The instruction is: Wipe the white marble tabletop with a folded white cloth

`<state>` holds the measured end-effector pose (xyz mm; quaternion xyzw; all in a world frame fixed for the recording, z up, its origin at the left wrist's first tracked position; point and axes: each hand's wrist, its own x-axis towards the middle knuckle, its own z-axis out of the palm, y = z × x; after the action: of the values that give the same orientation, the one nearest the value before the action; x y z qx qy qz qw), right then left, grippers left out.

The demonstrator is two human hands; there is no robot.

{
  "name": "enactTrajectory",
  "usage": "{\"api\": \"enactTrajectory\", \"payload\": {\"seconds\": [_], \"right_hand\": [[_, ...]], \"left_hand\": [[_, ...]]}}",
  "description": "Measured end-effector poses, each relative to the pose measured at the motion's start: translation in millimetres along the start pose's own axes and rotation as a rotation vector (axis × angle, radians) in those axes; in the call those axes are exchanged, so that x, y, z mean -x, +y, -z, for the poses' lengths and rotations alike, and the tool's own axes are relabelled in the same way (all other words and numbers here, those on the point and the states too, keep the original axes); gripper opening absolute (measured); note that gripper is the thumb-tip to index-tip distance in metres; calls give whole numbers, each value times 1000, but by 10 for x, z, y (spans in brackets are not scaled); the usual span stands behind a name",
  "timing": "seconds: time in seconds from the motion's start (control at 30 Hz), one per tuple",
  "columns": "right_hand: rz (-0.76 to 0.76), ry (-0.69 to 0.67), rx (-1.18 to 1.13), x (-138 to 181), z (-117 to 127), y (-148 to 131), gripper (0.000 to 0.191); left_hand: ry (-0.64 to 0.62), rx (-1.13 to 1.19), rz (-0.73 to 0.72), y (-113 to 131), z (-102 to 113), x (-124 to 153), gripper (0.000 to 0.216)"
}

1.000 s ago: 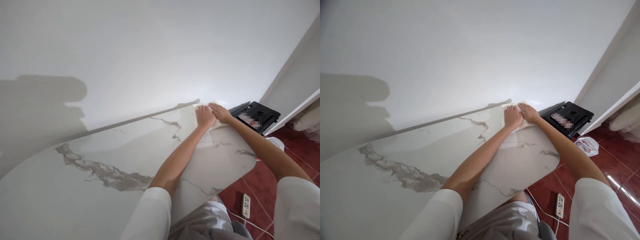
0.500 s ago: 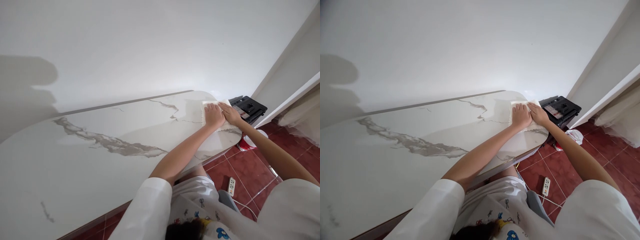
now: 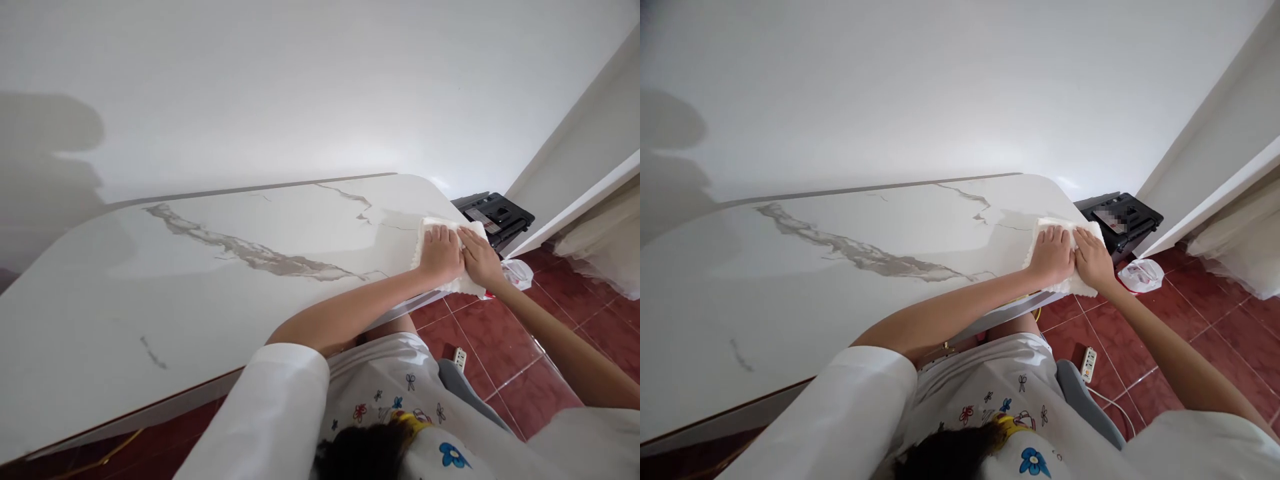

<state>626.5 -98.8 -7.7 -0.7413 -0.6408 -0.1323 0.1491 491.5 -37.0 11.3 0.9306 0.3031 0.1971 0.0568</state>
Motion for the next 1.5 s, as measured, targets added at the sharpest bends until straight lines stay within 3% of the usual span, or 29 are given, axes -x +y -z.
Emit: {"api": "enactTrajectory", "payload": {"seconds": [0.13, 0.33, 0.57, 0.8, 1.0, 1.13, 1.23, 1.5], "right_hand": [[-1, 4, 53, 140, 55, -497, 53], [128, -79, 44, 129, 79, -1389, 54], [262, -197, -133, 24, 66, -2616, 57], [516, -277, -351, -9, 73, -3750, 57], [636, -344, -443, -160, -18, -4659, 59], [637, -314, -491, -284, -130, -5191, 58], [598, -304, -508, -438, -226, -5475, 57], [588, -268, -544, -1135, -552, -5799, 54]], "left_hand": [[-17, -34, -46, -224, 175, 364, 50], [-32, -50, 1, -768, 542, 1029, 52], [7, -115, 177, -1527, 961, 1930, 53], [88, -181, 386, -2158, 1403, 2965, 54], [123, -188, 540, -2789, 1754, 3583, 56], [113, -170, 601, -3271, 1976, 3797, 56], [113, -170, 594, -3608, 2079, 3810, 55], [137, -188, 630, -4311, 2156, 3422, 54]]}}
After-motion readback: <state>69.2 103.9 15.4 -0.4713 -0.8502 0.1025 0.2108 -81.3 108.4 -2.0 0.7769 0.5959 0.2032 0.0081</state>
